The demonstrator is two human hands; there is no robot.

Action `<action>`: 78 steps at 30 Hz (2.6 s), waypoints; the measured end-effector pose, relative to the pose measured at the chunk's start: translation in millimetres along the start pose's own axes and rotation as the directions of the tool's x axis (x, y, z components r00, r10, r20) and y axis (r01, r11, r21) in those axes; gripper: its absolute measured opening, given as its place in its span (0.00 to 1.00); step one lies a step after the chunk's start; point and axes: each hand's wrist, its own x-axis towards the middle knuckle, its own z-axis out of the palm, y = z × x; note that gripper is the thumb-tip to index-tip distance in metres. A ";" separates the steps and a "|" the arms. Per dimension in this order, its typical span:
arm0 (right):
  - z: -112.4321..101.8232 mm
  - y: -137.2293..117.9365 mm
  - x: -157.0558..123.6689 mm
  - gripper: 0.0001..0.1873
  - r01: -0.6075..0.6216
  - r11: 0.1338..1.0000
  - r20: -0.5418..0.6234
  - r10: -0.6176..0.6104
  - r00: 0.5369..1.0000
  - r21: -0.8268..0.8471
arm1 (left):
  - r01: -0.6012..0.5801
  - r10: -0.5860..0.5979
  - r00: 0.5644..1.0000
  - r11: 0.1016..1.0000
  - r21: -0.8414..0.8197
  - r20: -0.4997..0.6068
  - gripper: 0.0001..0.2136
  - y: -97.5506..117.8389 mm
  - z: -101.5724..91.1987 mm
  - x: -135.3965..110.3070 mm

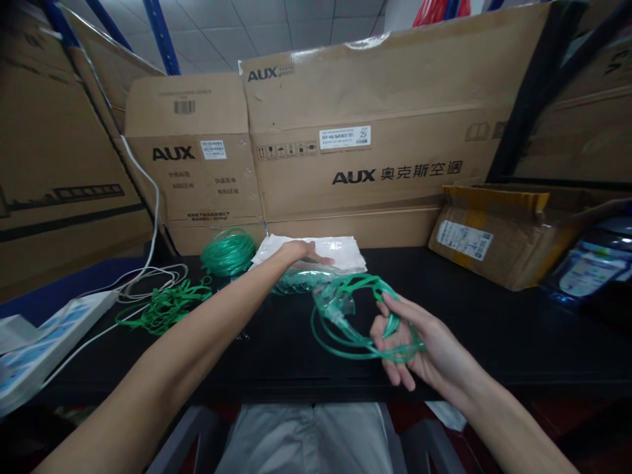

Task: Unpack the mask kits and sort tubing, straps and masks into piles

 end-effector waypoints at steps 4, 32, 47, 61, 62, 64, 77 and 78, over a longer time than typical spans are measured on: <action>9.9 15.4 20.1 0.16 -0.144 0.988 0.178 0.153 0.972 -0.059 | -0.054 0.053 0.993 0.999 0.001 -0.105 0.27 9.6 -27.5 -21.6; 27.5 59.2 22.6 0.09 0.596 0.023 0.450 -0.633 0.630 -0.802 | -0.572 0.546 0.794 0.820 -0.026 -0.268 0.17 -15.9 34.6 -214.7; 29.7 60.9 20.5 0.11 0.523 0.052 0.425 -0.518 0.743 -0.851 | -0.694 0.659 0.711 0.715 -0.089 -0.247 0.11 -19.6 38.5 -216.1; 30.0 61.3 23.5 0.13 0.510 0.076 0.406 -0.512 0.757 -0.857 | -0.666 0.681 0.673 0.728 0.164 -0.289 0.10 -20.9 35.1 -218.2; 30.3 60.7 23.3 0.13 0.520 0.075 0.412 -0.519 0.749 -0.851 | -0.662 0.673 0.679 0.734 0.153 -0.295 0.10 -19.2 34.4 -218.5; 29.9 59.4 22.6 0.11 0.543 0.074 0.425 -0.539 0.727 -0.836 | -0.658 0.657 0.691 0.744 0.114 -0.301 0.09 -17.5 33.4 -218.9; 28.7 64.2 18.7 0.04 0.480 -0.112 0.450 -0.579 0.680 -0.870 | -0.458 0.352 0.782 0.884 -0.092 -0.514 0.13 -32.6 33.6 -219.8; 28.3 65.9 15.9 0.08 0.477 -0.148 0.468 -0.570 0.675 -0.867 | -0.445 0.329 0.781 0.890 -0.103 -0.531 0.13 -30.9 34.4 -220.5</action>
